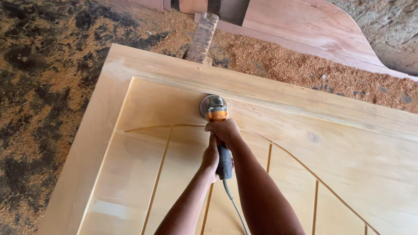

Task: The person uses an orbital sander to smooth the surface of a large wooden panel with carved grooves. They move the sander systematically across the flat areas and along the edges, generating sawdust. The person repositions the panel to access different sides and continues sanding until the clip ends.

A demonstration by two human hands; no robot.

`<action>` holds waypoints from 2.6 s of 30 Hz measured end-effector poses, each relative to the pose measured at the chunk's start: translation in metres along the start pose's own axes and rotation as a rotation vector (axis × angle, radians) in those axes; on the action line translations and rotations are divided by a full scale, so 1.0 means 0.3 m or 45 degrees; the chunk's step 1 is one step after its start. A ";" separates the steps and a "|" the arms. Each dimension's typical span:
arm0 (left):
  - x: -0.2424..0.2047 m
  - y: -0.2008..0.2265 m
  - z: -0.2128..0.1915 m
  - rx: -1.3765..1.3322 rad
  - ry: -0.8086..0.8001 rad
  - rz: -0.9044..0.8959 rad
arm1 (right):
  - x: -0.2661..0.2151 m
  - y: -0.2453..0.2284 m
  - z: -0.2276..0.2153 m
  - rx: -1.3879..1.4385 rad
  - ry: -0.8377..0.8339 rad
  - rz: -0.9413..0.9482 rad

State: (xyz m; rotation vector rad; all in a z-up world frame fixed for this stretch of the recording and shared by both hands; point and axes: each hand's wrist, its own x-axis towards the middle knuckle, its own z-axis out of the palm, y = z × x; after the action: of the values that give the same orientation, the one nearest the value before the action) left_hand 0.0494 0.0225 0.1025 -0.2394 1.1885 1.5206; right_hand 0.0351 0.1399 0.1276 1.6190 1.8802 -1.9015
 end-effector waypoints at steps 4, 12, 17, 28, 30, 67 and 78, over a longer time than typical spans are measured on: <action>0.013 -0.080 0.090 0.088 -0.028 -0.038 | 0.015 0.092 -0.131 0.119 0.014 0.026; 0.064 -0.271 0.344 0.285 -0.193 -0.126 | 0.021 0.292 -0.470 0.280 0.131 0.056; 0.062 -0.378 0.471 0.401 -0.301 -0.174 | -0.036 0.396 -0.653 0.514 0.216 0.117; 0.023 -0.109 0.027 0.042 -0.022 0.062 | 0.118 0.187 -0.046 0.038 0.009 -0.309; 0.007 -0.039 -0.071 -0.008 0.067 0.110 | 0.081 0.106 0.087 -0.208 0.058 -0.132; 0.084 0.267 -0.512 -0.163 0.068 0.163 | 0.087 -0.177 0.592 -0.243 -0.092 -0.210; 0.093 0.028 -0.258 0.056 -0.057 0.046 | 0.117 0.085 0.242 0.048 0.052 -0.310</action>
State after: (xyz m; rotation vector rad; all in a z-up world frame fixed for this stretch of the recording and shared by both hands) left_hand -0.0009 -0.0182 0.0511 -0.1542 1.1950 1.5222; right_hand -0.0101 0.1009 0.0679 1.5098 2.1601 -2.0160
